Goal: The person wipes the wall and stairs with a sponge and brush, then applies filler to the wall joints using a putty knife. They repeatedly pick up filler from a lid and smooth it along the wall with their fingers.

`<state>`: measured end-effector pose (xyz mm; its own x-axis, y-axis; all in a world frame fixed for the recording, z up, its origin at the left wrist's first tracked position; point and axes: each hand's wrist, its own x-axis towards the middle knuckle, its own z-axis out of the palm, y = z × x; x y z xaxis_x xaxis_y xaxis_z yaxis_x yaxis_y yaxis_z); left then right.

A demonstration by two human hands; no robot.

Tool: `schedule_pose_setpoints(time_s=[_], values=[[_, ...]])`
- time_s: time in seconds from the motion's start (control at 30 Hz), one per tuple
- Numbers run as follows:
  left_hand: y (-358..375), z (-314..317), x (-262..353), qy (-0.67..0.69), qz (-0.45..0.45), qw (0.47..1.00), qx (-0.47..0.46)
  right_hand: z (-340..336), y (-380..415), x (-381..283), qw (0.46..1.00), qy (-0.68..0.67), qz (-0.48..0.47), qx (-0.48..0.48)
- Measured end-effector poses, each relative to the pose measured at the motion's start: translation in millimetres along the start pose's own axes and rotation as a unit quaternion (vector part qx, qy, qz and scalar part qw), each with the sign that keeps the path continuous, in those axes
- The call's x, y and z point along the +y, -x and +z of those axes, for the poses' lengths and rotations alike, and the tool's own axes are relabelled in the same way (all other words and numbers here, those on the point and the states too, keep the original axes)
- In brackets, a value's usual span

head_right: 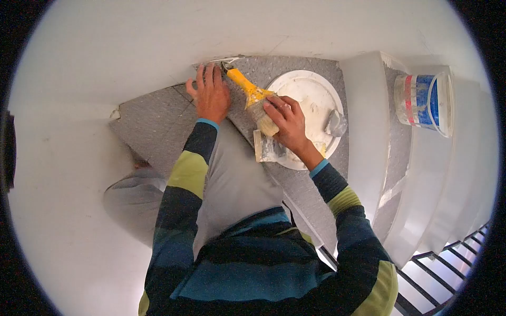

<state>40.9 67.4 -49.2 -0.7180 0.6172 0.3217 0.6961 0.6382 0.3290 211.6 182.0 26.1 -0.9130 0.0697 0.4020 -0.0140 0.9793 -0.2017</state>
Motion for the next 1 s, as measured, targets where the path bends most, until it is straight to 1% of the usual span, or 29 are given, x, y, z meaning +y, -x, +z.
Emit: schedule_pose_setpoints(time_s=[0.1,0.17,0.23,0.3,0.33,0.37,0.4,0.47,0.5,0.57,0.6,0.67,0.7,0.77,0.9,0.97,1.0], values=[[0,-4,1,-0.007,-0.005,1.000,-0.024,4,0,1,1.000,0.000,0.022,0.010],[0,-2,0,0.002,-0.001,1.000,-0.014,4,-1,2,0.999,0.010,0.029,-0.017],[-2,1,0,-0.005,0.004,1.000,0.002,5,-2,0,0.999,-0.002,0.039,0.001],[1,1,1,-0.012,0.010,1.000,0.014,4,-1,1,0.999,-0.007,0.029,-0.019],[1,-1,0,0.014,0.008,1.000,0.021,3,-1,0,0.999,-0.012,0.028,-0.019],[1,-4,-2,0.038,0.003,0.999,0.030,1,-3,0,1.000,-0.010,0.023,-0.002],[2,-7,-4,0.031,-0.002,0.999,0.029,0,-3,-1,1.000,-0.009,0.020,0.015],[9,-11,-7,0.082,-0.046,0.993,0.074,-1,-1,-1,1.000,-0.014,0.018,0.013],[11,-12,-9,0.078,-0.047,0.993,0.072,-1,-2,0,1.000,-0.010,0.018,0.016],[16,-13,-16,0.187,-0.178,0.954,0.153,0,-3,0,1.000,-0.009,0.013,0.017],[16,-14,-21,0.182,-0.180,0.955,0.151,1,-5,-1,1.000,-0.013,0.009,0.022],[13,-10,-31,0.286,-0.328,0.896,0.089,2,-8,-3,1.000,-0.008,0.004,0.022],[10,-8,-35,0.283,-0.331,0.896,0.088,3,-10,-4,1.000,-0.012,0.003,0.020],[3,-4,-40,0.437,-0.355,0.818,0.113,3,-13,-6,1.000,-0.022,-0.002,0.014],[-7,-5,-45,0.413,-0.336,0.838,0.119,6,-19,-5,0.999,-0.022,-0.023,0.020],[-8,-6,-44,0.411,-0.337,0.843,0.080,10,-19,-4,0.999,-0.027,-0.025,0.023],[-9,-7,-43,0.411,-0.337,0.843,0.080,11,-19,-4,0.999,-0.031,-0.027,0.026]])
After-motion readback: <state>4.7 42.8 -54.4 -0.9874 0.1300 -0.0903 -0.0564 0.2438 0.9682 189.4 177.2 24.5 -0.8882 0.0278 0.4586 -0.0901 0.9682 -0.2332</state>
